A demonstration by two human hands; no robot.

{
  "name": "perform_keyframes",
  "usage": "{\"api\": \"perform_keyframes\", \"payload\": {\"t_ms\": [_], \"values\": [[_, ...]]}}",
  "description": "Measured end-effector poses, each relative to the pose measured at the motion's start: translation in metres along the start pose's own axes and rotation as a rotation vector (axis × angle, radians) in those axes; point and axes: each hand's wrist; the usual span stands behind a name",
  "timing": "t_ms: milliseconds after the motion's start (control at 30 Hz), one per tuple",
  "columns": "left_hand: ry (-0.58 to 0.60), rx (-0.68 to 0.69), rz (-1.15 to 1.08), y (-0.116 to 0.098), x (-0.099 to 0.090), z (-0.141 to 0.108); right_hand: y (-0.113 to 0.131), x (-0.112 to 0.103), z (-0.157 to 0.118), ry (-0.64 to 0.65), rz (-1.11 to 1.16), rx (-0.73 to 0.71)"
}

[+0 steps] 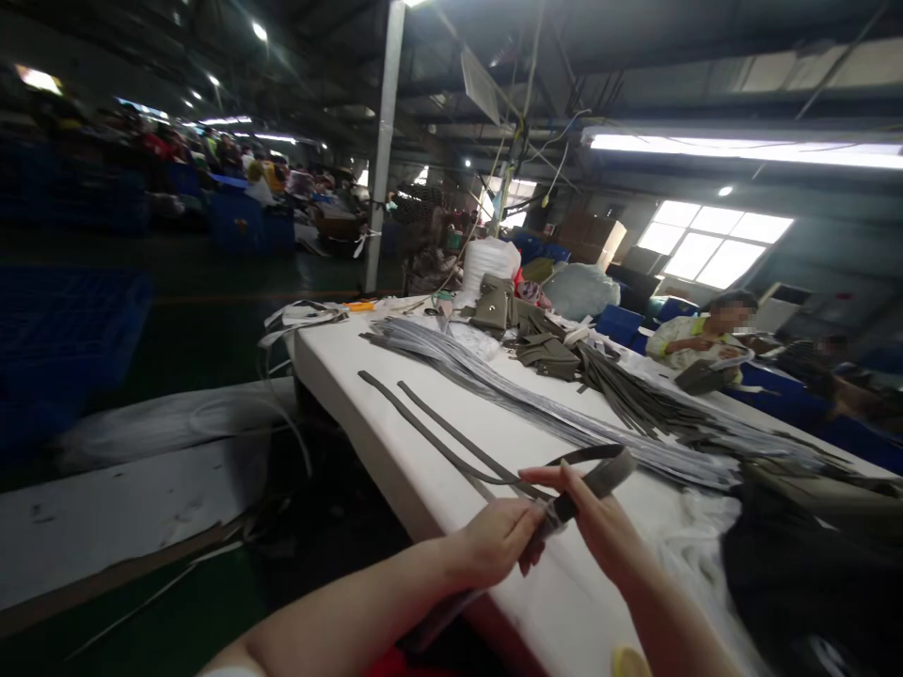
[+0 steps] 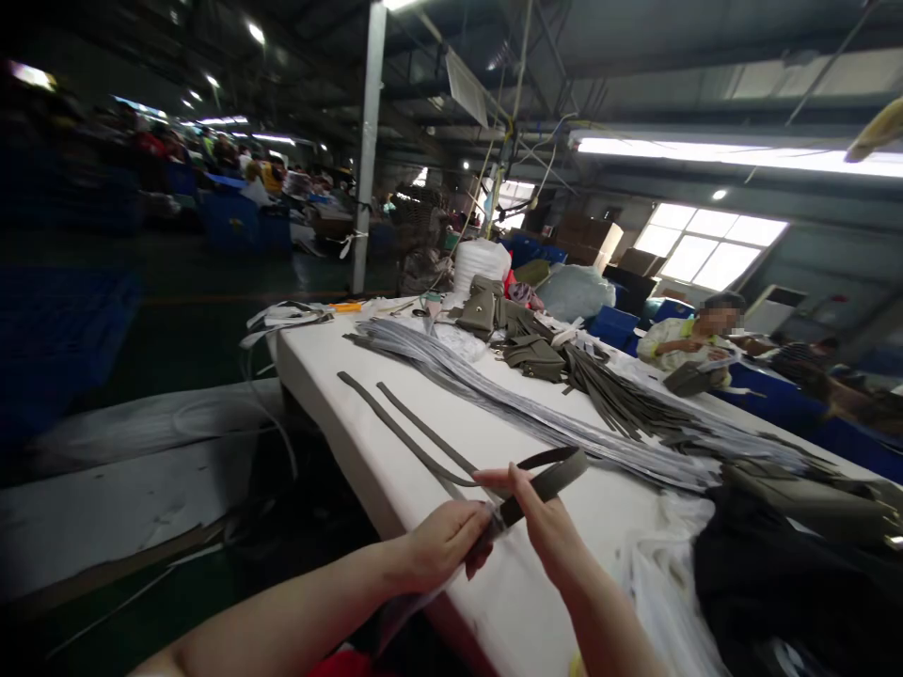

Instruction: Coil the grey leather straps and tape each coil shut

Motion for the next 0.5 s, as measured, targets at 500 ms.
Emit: {"api": "perform_keyframes", "payload": {"t_ms": [500], "values": [[0.028,-0.083,0.075,0.016,-0.012,-0.022,-0.023,-0.01,0.023,-0.065,0.476,0.218]]}}
Point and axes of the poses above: each hand's wrist, its own z-axis towards the middle knuckle, its own x-axis out of the palm, y = z × x, and after that the axes turned 15 degrees about -y, right-handed
